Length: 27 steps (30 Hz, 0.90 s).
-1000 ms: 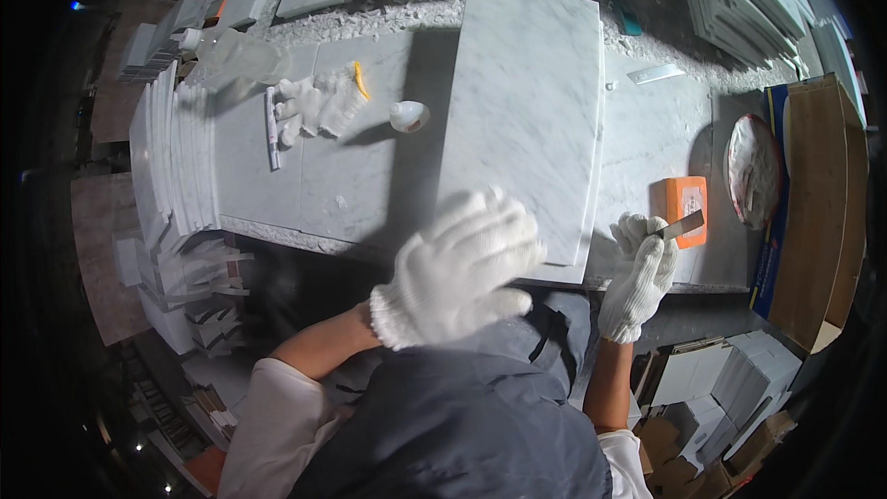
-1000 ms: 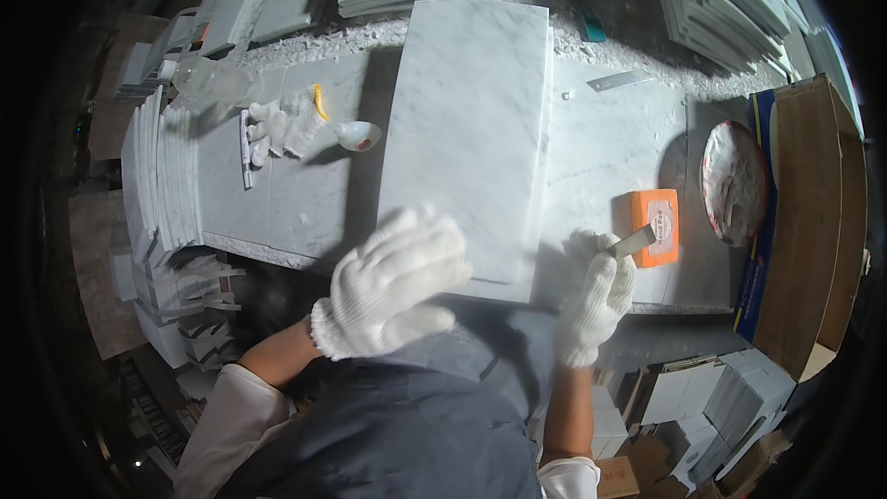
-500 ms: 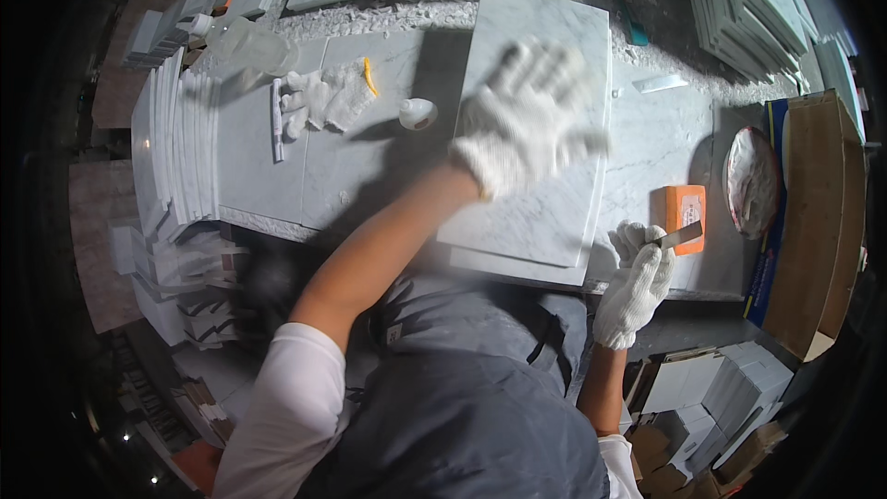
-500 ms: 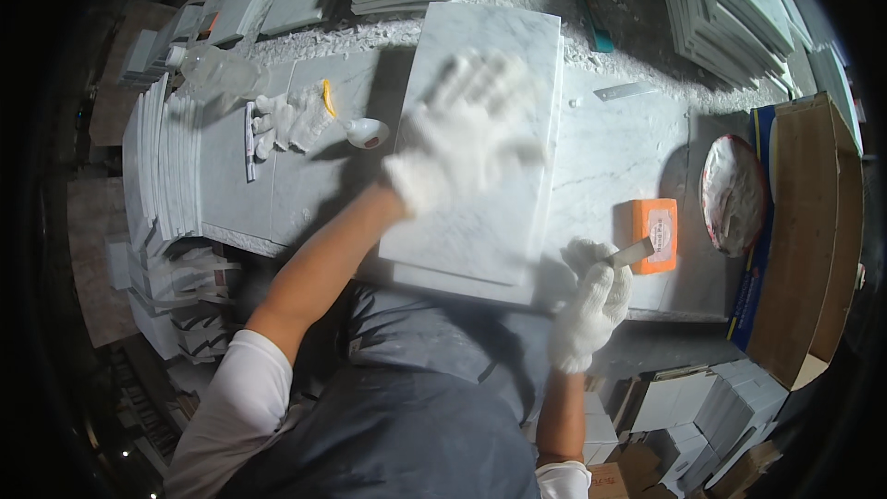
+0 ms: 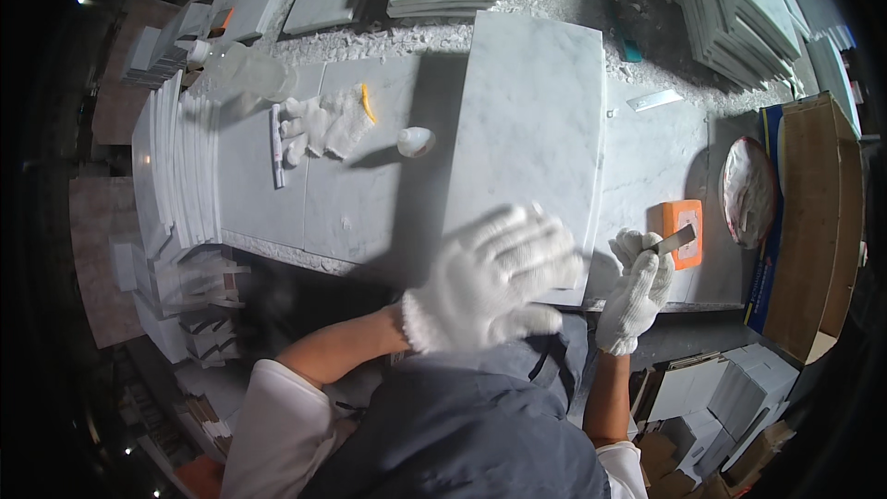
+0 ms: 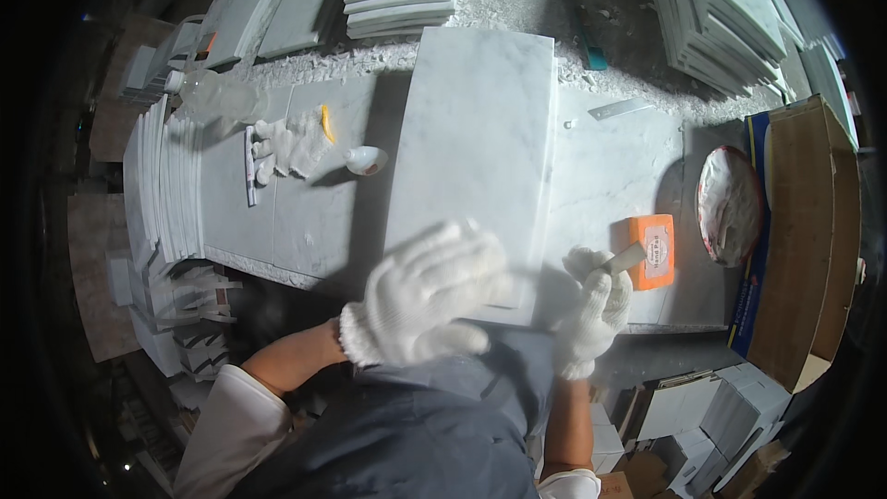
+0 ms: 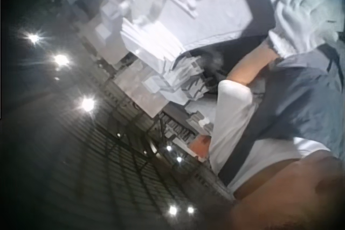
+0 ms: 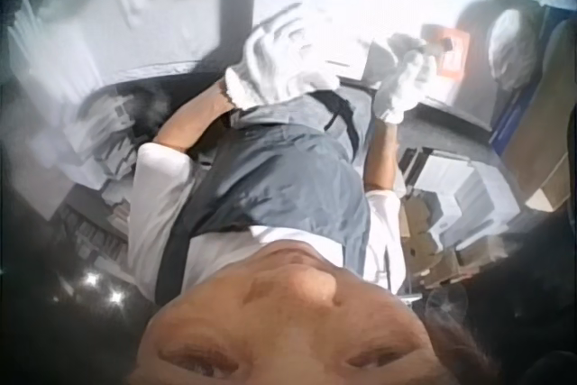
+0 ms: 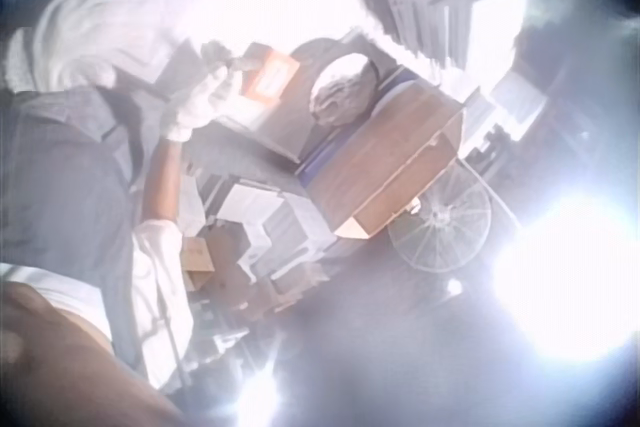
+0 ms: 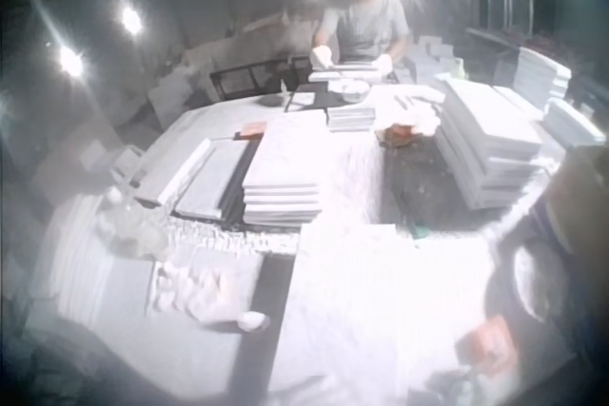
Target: The person applies a white paste to small defects on a marble tile and smooths it with a metal scraper, then wipes the surface and stacks the tile. The person repeats this process on another tile, applying paste, smoothing, and stacking.
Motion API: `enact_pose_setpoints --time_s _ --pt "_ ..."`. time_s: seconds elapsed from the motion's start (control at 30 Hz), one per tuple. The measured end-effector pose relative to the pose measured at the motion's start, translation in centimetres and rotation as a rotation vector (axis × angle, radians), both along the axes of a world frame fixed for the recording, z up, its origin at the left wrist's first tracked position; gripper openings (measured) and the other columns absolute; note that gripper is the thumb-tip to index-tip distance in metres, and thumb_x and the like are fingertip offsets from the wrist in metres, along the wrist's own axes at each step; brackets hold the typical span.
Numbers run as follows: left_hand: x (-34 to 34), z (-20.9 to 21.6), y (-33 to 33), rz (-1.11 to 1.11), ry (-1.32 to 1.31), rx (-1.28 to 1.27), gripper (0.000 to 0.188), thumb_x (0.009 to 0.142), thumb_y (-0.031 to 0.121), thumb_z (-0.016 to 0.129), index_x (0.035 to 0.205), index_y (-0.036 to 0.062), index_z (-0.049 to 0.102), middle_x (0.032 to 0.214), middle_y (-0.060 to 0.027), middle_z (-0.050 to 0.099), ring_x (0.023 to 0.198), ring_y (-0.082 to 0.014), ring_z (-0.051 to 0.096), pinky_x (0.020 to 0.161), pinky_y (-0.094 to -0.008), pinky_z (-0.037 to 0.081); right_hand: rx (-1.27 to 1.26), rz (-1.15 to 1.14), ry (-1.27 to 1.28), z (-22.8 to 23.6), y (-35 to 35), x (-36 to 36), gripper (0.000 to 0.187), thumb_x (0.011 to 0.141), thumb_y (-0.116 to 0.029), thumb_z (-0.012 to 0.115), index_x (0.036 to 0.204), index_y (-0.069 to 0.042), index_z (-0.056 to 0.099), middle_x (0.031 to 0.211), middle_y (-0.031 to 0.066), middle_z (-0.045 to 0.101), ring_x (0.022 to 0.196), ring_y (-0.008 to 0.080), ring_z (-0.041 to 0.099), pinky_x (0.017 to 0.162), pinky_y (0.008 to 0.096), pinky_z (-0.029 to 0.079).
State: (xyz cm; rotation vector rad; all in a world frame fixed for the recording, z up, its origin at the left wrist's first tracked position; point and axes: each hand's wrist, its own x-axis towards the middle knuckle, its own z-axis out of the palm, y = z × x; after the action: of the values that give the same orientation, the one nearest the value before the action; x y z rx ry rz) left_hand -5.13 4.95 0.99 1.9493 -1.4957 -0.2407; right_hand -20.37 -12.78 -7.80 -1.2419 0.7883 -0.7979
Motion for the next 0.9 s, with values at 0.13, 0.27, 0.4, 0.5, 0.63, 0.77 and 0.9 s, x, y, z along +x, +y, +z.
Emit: enact_pose_setpoints --time_s 0.13,0.27,0.4,0.5,0.63,0.77,0.9 --pt "2.2 -2.2 -2.3 0.065 -0.369 0.174 0.068 0.105 0.063 0.033 0.149 0.0153 0.055 0.158 -0.0117 0.047 0.150 -0.0308 0.037 0.129 -0.0464 0.018 -0.141 0.013 -0.040 -1.8 0.1 0.7 0.025 0.109 -0.013 0.051 0.127 0.004 0.057 0.122 0.0167 0.067 0.111 0.0267 0.069 0.102 0.0439 0.055" --pt "8.4 -3.8 -7.6 0.231 -0.545 0.420 0.082 0.103 0.069 0.016 0.163 0.0138 0.027 0.171 -0.0109 0.022 0.158 -0.0274 0.018 0.130 -0.0435 0.006 -0.225 -0.040 -0.030 -3.6 -0.1 1.5 0.026 0.106 -0.006 0.055 0.129 0.005 0.057 0.121 0.0176 0.068 0.111 0.0264 0.069 0.101 0.0417 0.056" --pt "14.6 -3.7 -13.5 0.369 -0.569 0.511 0.089 0.100 0.074 0.007 0.166 0.0137 0.015 0.174 -0.0081 0.008 0.160 -0.0263 0.010 0.130 -0.0444 0.003 -0.376 0.008 0.057 -3.9 -0.1 1.9 0.025 0.106 -0.009 0.056 0.128 0.004 0.059 0.116 0.0165 0.070 0.107 0.0244 0.070 0.099 0.0400 0.056" --pt "14.0 -3.2 -15.6 0.245 -0.635 0.666 0.093 0.098 0.077 0.007 0.166 0.0139 0.014 0.174 -0.0078 0.008 0.160 -0.0274 0.009 0.130 -0.0454 0.003 -0.340 0.004 0.076 -3.7 -0.1 2.0 0.025 0.106 -0.011 0.058 0.126 0.004 0.061 0.114 0.0164 0.071 0.104 0.0234 0.070 0.097 0.0393 0.056" --pt "6.7 -2.5 -12.1 -0.062 -0.607 0.664 0.088 0.101 0.072 0.010 0.165 0.0122 0.014 0.173 -0.0110 0.011 0.160 -0.0279 0.009 0.130 -0.0432 0.003 -0.416 -0.065 0.119 -3.4 0.0 1.8 0.027 0.106 -0.012 0.059 0.127 0.004 0.061 0.119 0.0152 0.069 0.105 0.0232 0.070 0.099 0.0370 0.055" --pt "0.2 -2.2 -4.7 -0.322 -0.297 0.390 0.091 0.097 0.072 0.036 0.161 0.0075 0.030 0.166 -0.0173 0.031 0.157 -0.0358 0.021 0.130 -0.0484 0.010 -0.323 -0.062 0.040 -3.4 0.1 1.8 0.027 0.106 -0.011 0.058 0.128 0.005 0.060 0.121 0.0141 0.068 0.107 0.0231 0.069 0.100 0.0370 0.055" --pt "-3.9 -1.8 1.2 -0.227 -0.208 0.122 0.072 0.098 0.060 0.050 0.147 0.0073 0.051 0.156 -0.0179 0.047 0.151 -0.0335 0.035 0.127 -0.0466 0.023 -0.237 -0.092 -0.004 -3.4 0.2 1.8 0.028 0.106 -0.012 0.057 0.128 0.006 0.059 0.118 0.0149 0.069 0.107 0.0229 0.069 0.100 0.0384 0.055"
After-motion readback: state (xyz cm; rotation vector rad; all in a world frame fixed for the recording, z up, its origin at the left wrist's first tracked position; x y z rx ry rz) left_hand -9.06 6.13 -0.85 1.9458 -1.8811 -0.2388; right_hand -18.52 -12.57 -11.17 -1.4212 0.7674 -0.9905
